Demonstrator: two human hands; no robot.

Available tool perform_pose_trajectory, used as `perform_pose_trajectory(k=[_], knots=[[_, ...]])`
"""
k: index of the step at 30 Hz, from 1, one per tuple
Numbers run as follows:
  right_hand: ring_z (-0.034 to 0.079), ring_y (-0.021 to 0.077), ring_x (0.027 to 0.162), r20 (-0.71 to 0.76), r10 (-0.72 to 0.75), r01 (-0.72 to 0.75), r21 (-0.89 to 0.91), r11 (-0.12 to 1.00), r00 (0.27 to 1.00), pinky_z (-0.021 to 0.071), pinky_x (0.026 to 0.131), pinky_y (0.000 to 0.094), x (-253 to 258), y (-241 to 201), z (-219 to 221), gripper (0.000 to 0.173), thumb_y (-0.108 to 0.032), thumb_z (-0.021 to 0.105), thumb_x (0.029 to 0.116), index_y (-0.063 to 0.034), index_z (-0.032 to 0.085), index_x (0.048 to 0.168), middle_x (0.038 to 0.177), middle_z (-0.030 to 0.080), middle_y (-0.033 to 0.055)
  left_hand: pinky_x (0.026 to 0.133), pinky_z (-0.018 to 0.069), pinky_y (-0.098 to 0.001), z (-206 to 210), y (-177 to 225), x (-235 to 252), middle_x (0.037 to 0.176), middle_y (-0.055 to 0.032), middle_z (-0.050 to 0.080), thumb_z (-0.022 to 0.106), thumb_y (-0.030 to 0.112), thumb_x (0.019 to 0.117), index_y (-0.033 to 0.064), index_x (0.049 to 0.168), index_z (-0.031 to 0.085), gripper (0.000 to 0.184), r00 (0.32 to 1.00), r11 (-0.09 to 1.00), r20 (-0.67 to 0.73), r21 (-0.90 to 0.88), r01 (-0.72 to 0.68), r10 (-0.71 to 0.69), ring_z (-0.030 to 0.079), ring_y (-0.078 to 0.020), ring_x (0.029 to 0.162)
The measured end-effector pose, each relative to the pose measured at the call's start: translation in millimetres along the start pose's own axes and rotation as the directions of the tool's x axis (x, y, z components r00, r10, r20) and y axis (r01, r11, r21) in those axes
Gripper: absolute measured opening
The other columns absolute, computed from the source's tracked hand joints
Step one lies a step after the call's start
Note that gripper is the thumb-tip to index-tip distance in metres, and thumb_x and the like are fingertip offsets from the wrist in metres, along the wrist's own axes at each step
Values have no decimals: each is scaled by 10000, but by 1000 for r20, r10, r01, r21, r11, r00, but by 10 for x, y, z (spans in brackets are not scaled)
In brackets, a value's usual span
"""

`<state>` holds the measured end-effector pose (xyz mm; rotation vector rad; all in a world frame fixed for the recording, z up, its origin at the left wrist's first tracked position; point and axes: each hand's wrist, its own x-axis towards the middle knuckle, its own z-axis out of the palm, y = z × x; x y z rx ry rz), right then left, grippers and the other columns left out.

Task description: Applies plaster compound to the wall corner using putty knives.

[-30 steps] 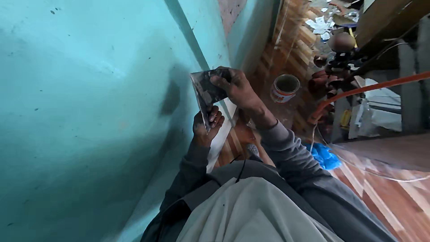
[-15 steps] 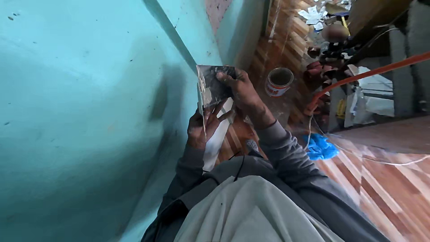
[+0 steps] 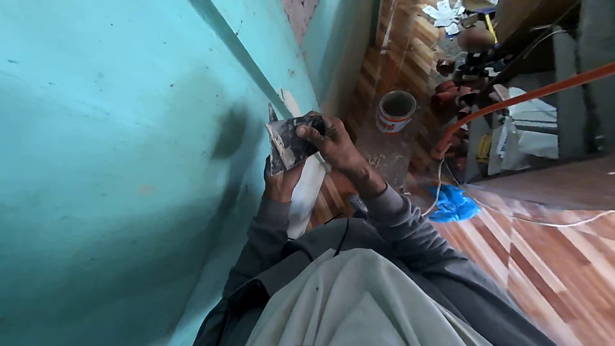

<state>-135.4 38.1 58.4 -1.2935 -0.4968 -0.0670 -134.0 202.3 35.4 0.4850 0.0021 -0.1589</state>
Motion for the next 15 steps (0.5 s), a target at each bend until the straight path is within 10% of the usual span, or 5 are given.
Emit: perform_pose_trajectory(k=[4, 9, 15], knots=[[662, 91, 771, -53, 76, -75, 17, 997, 996, 583, 681, 257, 13, 34, 94, 164, -132, 593, 1022, -20, 674, 1109, 927, 685, 66, 872, 596, -390, -42, -26, -23, 1069, -58, 711, 342, 449, 1086, 146, 1149, 651, 437, 989, 998, -148, 56, -6, 14, 694, -185, 1005], [678, 135, 782, -77, 197, -185, 140, 973, 977, 602, 690, 324, -163, 213, -16, 169, -157, 591, 1026, -39, 665, 1120, 934, 698, 76, 1104, 480, -449, -227, 34, 191, 1527, -147, 499, 204, 293, 1129, 39, 1477, 466, 504, 995, 987, 76, 155, 51, -63, 502, -298, 1395], [673, 115, 746, -321, 449, -279, 457, 845, 834, 595, 703, 330, -632, 306, -467, 179, -189, 581, 999, -86, 684, 1102, 867, 712, 37, 975, 559, -415, -339, -77, 299, 1236, -49, 663, 367, 403, 1108, 148, 1360, 551, 403, 967, 907, -165, 406, -111, 192, 648, -177, 1135]])
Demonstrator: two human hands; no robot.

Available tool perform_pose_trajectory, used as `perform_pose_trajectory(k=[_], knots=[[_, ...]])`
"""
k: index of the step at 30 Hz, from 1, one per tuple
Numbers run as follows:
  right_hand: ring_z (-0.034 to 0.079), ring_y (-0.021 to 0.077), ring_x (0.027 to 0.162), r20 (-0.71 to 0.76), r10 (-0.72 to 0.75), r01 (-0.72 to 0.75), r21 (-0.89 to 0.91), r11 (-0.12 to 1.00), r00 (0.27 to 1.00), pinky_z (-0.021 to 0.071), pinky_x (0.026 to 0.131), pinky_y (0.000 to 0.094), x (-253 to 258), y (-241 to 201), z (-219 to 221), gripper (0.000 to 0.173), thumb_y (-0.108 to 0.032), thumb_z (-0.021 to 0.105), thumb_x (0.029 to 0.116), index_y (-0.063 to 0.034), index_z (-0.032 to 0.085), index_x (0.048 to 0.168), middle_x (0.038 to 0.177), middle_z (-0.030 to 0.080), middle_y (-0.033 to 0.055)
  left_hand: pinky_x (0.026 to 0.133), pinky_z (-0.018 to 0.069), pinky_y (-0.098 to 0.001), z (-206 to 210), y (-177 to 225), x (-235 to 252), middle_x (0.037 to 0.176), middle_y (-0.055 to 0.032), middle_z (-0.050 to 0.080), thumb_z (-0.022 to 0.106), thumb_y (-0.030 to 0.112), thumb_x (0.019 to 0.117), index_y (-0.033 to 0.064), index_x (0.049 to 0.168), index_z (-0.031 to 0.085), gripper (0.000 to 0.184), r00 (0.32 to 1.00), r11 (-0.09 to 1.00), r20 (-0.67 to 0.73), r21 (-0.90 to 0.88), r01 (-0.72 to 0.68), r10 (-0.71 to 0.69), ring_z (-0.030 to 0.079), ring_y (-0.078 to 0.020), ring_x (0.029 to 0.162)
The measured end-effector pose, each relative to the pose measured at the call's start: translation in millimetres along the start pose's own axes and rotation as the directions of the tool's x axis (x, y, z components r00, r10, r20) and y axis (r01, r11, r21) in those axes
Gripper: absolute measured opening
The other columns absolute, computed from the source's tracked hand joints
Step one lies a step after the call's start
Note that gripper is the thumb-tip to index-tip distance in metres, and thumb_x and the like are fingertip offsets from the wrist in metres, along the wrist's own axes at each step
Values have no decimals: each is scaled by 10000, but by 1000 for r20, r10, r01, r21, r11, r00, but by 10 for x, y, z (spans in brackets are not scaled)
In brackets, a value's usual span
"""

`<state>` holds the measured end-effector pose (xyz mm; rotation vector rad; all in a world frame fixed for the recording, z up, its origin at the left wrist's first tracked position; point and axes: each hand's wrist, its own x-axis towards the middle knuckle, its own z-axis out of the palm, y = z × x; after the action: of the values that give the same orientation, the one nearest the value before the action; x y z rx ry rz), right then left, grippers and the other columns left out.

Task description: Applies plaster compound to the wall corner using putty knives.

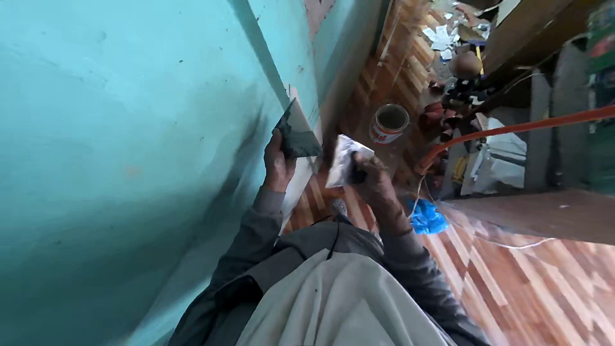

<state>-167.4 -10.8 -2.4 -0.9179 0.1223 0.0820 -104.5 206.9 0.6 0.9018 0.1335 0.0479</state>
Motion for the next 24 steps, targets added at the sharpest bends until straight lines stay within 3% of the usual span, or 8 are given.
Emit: perform_pose_trajectory(k=[5, 8, 9, 11, 13, 15, 18, 24], knots=[[681, 143, 826, -225, -35, 62, 114, 992, 974, 603, 752, 348, 46, -291, -251, 195, -197, 564, 1020, -95, 597, 1183, 950, 691, 58, 990, 551, -439, -55, -83, -70, 1299, -57, 636, 371, 431, 1103, 171, 1401, 520, 423, 998, 998, 48, -62, 32, -29, 630, -203, 1182], [704, 145, 876, -152, -263, 224, -235, 946, 953, 618, 791, 361, -31, -568, 16, 214, -118, 642, 977, -68, 640, 1185, 1002, 720, 53, 979, 559, -393, 92, -35, -165, 1251, -63, 654, 401, 345, 1106, 157, 1364, 538, 347, 987, 963, 144, -247, 107, -73, 647, -184, 1146], [691, 117, 879, -42, -364, 311, -437, 844, 930, 614, 786, 329, -64, -635, 134, 211, -105, 631, 981, -76, 639, 1190, 1018, 707, 28, 990, 554, -396, 133, -35, -182, 1248, -71, 654, 390, 314, 1109, 144, 1357, 535, 334, 983, 947, 171, -299, 122, -72, 648, -187, 1149], [661, 77, 859, 250, -490, 486, -752, 445, 835, 591, 753, 271, -106, -712, 371, 222, -88, 597, 991, -50, 604, 1210, 1041, 671, 31, 1065, 499, -438, 202, -47, -188, 1310, -86, 620, 361, 281, 1117, 125, 1396, 499, 348, 980, 938, 197, -330, 107, -43, 606, -211, 1220], [702, 141, 1045, 501, -503, 596, -802, 35, 704, 588, 916, 342, -51, -670, 513, 307, -55, 568, 987, -11, 660, 1277, 1206, 718, 91, 1093, 476, -470, 288, -26, -214, 1347, -99, 601, 353, 280, 1120, 101, 1428, 475, 377, 987, 968, 163, -244, 48, -8, 587, -228, 1253], [629, 249, 1273, 664, -424, 625, -739, -250, 616, 508, 1086, 440, 71, -582, 558, 369, -36, 538, 983, -44, 669, 1328, 1354, 669, 110, 1070, 502, -467, 366, 15, -250, 1313, -102, 620, 387, 283, 1113, 84, 1413, 485, 373, 994, 986, 109, -168, 10, 9, 610, -225, 1223], [611, 265, 1301, 740, -384, 629, -672, -391, 552, 488, 1102, 447, 155, -467, 649, 406, 7, 548, 941, -74, 690, 1313, 1354, 674, 92, 1058, 513, -447, 397, 72, -312, 1294, -94, 630, 419, 324, 1103, 91, 1418, 482, 397, 991, 994, 121, -104, -41, 53, 620, -208, 1203], [621, 247, 1286, 757, -391, 627, -653, -426, 523, 487, 1101, 429, 186, -276, 827, 425, 24, 569, 924, -93, 694, 1313, 1350, 677, 78, 1033, 529, -410, 387, 180, -408, 1320, -67, 618, 425, 348, 1099, 114, 1460, 479, 434, 982, 992, 143, -5, -125, 124, 616, -176, 1193]])
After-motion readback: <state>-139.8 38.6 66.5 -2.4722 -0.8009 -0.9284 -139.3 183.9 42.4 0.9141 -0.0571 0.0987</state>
